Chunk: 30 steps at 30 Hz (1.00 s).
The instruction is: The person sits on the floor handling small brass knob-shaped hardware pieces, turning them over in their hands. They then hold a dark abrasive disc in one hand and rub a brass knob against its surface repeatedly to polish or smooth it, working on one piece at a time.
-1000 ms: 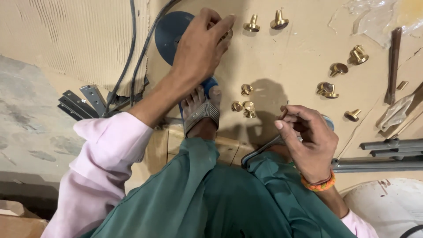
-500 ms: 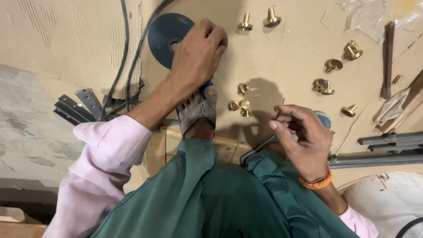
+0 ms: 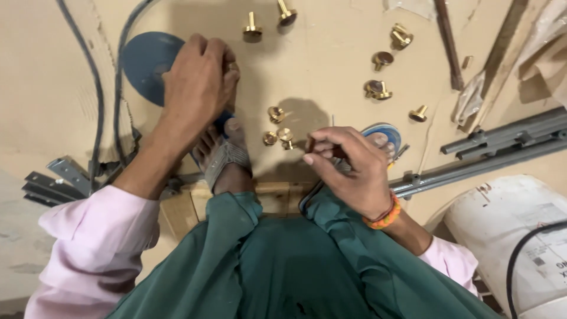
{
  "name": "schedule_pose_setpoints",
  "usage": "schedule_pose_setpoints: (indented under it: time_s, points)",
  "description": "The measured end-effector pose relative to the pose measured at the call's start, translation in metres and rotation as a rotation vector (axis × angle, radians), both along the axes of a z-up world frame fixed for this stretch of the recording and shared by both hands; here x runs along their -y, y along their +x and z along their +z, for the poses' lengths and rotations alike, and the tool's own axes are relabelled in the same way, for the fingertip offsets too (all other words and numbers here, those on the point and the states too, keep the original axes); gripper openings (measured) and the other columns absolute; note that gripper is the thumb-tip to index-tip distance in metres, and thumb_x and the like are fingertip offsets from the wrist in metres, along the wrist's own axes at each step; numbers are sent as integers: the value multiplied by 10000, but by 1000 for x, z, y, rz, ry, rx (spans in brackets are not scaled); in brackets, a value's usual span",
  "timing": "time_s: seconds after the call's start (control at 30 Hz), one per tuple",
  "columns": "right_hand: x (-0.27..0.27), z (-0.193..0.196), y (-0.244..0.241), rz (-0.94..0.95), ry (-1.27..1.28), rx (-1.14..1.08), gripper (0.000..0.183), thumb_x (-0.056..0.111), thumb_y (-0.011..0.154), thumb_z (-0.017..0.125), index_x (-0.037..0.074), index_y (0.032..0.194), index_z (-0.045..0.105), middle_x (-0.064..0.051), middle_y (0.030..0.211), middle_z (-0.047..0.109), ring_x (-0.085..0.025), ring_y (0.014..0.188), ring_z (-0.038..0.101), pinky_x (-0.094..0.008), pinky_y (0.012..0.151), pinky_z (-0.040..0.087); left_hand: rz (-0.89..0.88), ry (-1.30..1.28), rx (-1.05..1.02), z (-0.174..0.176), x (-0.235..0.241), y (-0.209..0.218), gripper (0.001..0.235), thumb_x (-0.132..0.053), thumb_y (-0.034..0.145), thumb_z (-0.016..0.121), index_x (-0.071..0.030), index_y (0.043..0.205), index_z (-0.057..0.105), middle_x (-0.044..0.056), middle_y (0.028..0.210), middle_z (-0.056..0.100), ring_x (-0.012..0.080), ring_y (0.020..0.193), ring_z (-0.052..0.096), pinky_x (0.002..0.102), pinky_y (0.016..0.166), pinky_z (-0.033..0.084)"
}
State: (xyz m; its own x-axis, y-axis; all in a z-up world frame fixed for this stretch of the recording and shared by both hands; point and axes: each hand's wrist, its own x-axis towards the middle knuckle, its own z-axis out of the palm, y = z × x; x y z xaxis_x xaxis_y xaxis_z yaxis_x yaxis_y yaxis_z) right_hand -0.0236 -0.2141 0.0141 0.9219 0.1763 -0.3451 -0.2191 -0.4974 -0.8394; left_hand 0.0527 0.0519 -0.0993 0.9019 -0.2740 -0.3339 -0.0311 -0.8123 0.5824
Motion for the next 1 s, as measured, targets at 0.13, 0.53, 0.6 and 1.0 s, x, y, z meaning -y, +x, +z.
schedule_pose_setpoints:
  time_s: [0.13,0.53,0.6,1.0]
  points:
    - [1,2,1,0,58,-1,329,-5,912,816,1,1211,678,-78,1104,722,-109,952,731,-230,833,615,27,72,-121,6,8,2,269,-132,906,754,-15,1128,659,192,1035,604,383,972,634,524,751,519]
    - [7,6,0,18,125,-17,332,-13,932,787,-6,1238,659,-84,1093,715,-118,936,727,-240,827,598,63,-67,84,19,10,-24,158,-55,977,753,-6,1124,725,190,1030,664,370,927,658,489,792,546]
    - [9,6,-1,25,124,2,333,-14,932,786,-7,1239,658,-87,1098,714,-119,944,727,-240,830,600,46,-58,116,28,13,-24,163,-57,1013,751,11,1159,724,169,1020,708,358,947,674,485,814,550]
    - [22,13,2,-51,75,117,344,-42,961,783,4,1282,668,-139,1268,646,-132,985,699,-247,837,596,656,-1157,-904,86,60,-39,412,-158,989,701,78,1324,655,161,1164,733,194,994,739,293,913,620]
